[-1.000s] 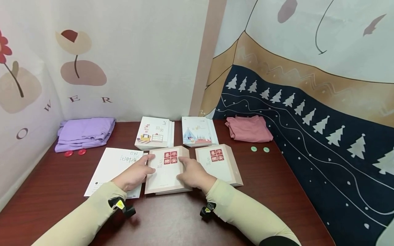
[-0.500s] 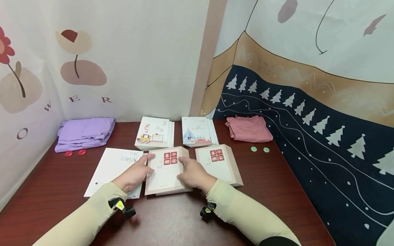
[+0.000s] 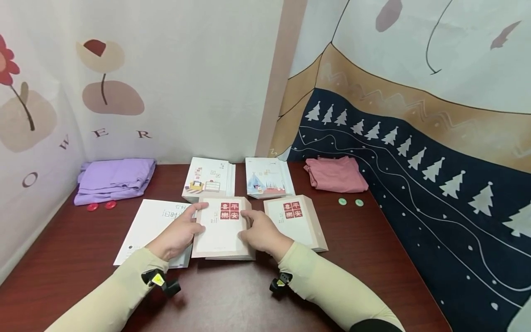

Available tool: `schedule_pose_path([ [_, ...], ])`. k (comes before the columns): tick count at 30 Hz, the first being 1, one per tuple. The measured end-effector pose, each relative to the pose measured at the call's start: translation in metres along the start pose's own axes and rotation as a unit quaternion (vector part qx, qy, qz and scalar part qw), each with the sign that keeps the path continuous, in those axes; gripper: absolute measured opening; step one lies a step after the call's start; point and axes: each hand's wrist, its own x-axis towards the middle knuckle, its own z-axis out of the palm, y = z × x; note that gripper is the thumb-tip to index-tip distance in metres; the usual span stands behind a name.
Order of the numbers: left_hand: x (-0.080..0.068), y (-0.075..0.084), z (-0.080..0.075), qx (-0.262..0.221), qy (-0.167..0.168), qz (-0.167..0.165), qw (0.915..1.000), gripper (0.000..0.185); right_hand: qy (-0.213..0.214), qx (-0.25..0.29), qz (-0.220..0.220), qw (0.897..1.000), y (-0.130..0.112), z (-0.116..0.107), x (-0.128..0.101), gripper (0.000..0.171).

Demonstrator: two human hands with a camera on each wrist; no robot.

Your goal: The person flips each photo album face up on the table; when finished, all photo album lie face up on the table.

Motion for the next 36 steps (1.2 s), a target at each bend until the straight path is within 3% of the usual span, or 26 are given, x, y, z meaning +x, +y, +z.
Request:
schedule_pose_path([
  [4,-0.006,0.007,-0.004,-0.005,0.001,0.024,0.9997,0.078,0.004,0.03,-0.035,0.999,-0.005,-0.002,-0.003,0.06],
  [10,-0.017,0.021,-0.004,-0.015,-0.002,0.091,0.9957,0.079,-0.057,0.084,-0.068,0.993,-0.013,-0.005,-0.008,0.061],
  [15,-0.024,0.024,0.0,-0.049,-0.061,0.166,0.983,0.084,-0.116,0.199,-0.034,0.973,-0.022,-0.011,-0.014,0.065],
  [17,-0.024,0.022,0.002,-0.055,-0.09,0.18,0.9779,0.081,-0.126,0.233,-0.011,0.964,-0.025,-0.014,-0.016,0.067],
  [25,-0.018,0.009,0.014,-0.006,-0.174,0.184,0.9672,0.072,-0.13,0.3,0.009,0.945,-0.026,-0.02,-0.015,0.075],
  [29,-0.011,0.001,0.018,0.037,-0.172,0.177,0.9684,0.074,-0.072,0.256,-0.013,0.964,-0.021,-0.021,-0.011,0.079],
  [33,-0.006,-0.005,0.018,0.073,-0.124,0.147,0.9786,0.075,-0.005,0.171,0.0,0.985,-0.013,-0.019,-0.009,0.091],
  [36,-0.003,-0.008,0.017,0.1,-0.078,0.115,0.9853,0.074,0.036,0.114,0.02,0.993,-0.009,-0.019,-0.008,0.1],
])
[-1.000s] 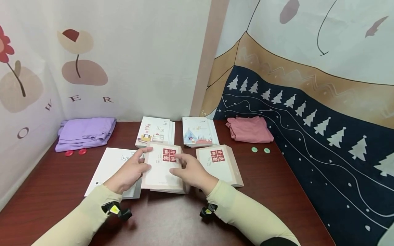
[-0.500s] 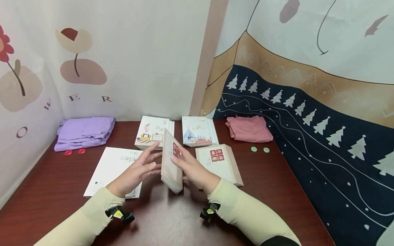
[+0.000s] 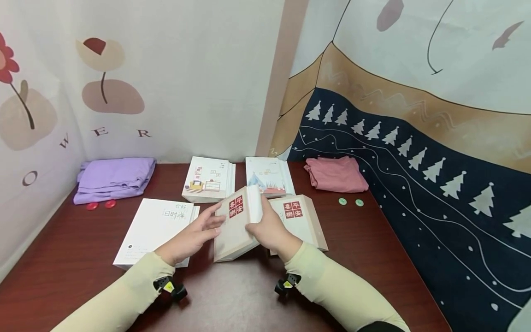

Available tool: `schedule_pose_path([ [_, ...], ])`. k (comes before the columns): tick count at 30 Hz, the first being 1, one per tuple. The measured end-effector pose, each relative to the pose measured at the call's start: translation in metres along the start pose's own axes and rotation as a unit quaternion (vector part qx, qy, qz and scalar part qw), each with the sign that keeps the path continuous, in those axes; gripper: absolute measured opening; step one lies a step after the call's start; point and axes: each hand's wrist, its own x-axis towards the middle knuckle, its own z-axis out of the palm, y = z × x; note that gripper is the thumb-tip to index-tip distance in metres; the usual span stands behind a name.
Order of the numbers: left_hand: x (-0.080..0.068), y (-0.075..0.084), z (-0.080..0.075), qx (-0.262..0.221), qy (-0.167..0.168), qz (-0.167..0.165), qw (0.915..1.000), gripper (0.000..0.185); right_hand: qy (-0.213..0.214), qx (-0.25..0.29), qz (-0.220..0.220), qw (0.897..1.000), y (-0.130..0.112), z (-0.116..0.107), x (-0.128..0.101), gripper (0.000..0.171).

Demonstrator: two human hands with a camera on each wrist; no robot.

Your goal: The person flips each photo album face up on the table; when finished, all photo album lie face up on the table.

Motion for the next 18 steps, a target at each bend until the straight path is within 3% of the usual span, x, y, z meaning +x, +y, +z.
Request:
schedule_pose_path([
  [3,0.001,-0.001,-0.001,0.013,0.03,-0.041,0.9986,0.073,0.033,-0.033,0.001,0.999,0.001,0.0,0.0,0.106],
  [7,0.001,0.0,-0.002,0.015,0.057,-0.081,0.9949,0.072,0.036,-0.044,-0.01,0.998,0.004,0.0,0.001,0.106],
  [13,-0.002,0.003,-0.005,0.047,0.074,-0.107,0.9904,0.073,-0.005,-0.036,0.01,0.999,0.017,0.006,0.006,0.099],
  [18,-0.002,0.004,-0.008,0.063,0.077,-0.112,0.9887,0.073,-0.013,-0.042,0.024,0.999,0.021,0.01,0.008,0.092],
])
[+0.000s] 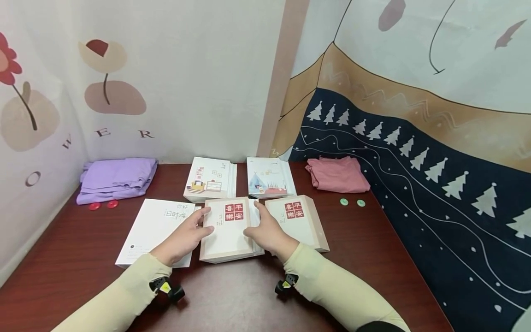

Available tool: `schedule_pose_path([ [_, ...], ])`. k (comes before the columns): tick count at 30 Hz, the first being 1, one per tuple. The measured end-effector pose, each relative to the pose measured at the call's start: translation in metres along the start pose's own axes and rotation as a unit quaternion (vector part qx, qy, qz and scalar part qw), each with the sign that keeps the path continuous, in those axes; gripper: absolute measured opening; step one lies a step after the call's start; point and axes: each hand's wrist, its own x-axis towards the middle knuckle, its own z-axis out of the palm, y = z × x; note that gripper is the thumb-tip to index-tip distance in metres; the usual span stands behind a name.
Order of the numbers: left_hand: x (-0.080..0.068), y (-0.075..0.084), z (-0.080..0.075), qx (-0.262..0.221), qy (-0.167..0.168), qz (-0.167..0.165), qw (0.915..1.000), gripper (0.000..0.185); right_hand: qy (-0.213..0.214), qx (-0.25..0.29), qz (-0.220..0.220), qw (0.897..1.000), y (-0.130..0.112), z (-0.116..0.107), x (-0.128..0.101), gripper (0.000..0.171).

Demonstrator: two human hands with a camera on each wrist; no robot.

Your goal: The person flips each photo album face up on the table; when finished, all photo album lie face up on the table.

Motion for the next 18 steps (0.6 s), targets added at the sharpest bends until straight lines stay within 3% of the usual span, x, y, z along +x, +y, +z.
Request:
schedule_pose_path([
  [9,-0.005,0.005,-0.004,-0.001,0.007,0.02,0.9998,0.067,-0.002,0.041,-0.019,0.999,-0.001,-0.006,-0.004,0.085],
  [15,-0.002,0.015,-0.002,0.003,0.051,0.053,0.9973,0.065,0.02,0.026,-0.021,0.999,0.001,-0.033,-0.005,0.082],
  [18,0.002,0.019,0.004,-0.003,0.053,0.069,0.9962,0.063,0.034,-0.007,-0.017,0.999,0.004,-0.052,-0.004,0.078],
])
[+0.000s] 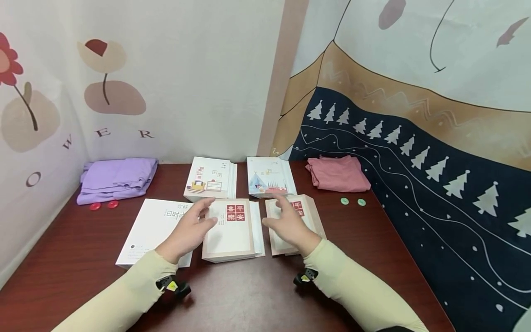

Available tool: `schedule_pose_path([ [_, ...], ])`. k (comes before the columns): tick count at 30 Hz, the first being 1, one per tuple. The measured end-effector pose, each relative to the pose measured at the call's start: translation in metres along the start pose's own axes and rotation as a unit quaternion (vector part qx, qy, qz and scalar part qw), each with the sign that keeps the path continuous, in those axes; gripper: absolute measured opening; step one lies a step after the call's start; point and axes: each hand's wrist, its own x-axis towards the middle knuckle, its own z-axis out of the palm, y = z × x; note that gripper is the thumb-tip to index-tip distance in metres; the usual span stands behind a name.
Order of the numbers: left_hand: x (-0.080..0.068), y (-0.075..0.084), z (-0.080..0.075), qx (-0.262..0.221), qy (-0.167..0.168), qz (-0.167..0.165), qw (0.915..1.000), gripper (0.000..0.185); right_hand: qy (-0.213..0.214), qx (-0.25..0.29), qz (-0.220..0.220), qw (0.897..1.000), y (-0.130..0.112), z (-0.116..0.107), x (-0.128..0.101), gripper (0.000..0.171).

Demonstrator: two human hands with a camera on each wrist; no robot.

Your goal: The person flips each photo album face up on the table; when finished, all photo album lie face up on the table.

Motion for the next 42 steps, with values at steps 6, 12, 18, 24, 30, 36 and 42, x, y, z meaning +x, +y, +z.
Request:
schedule_pose_path([
  [6,0.006,0.007,0.024,-0.038,-0.027,0.026,0.9986,0.061,0.03,-0.072,-0.017,0.997,0.014,-0.038,0.004,0.07],
  [12,0.014,0.018,0.055,-0.09,-0.076,0.032,0.9925,0.06,0.031,-0.113,0.033,0.993,0.025,-0.067,-0.001,0.073],
  [18,0.023,0.026,0.081,-0.121,-0.13,-0.007,0.9841,0.065,0.0,-0.146,0.077,0.986,0.036,-0.078,-0.005,0.078],
  [24,0.035,0.031,0.104,-0.173,-0.15,-0.041,0.9726,0.073,-0.02,-0.156,0.08,0.984,0.046,-0.08,-0.004,0.08],
  [30,0.045,0.035,0.123,-0.232,-0.137,-0.08,0.9596,0.074,-0.028,-0.162,0.079,0.983,0.047,-0.082,-0.003,0.078],
  [36,0.047,0.041,0.136,-0.207,-0.109,-0.08,0.969,0.078,-0.034,-0.163,0.071,0.983,0.046,-0.08,-0.002,0.077],
  [42,0.048,0.042,0.141,-0.203,-0.095,-0.072,0.9719,0.084,-0.03,-0.175,0.075,0.981,0.048,-0.077,-0.003,0.074],
])
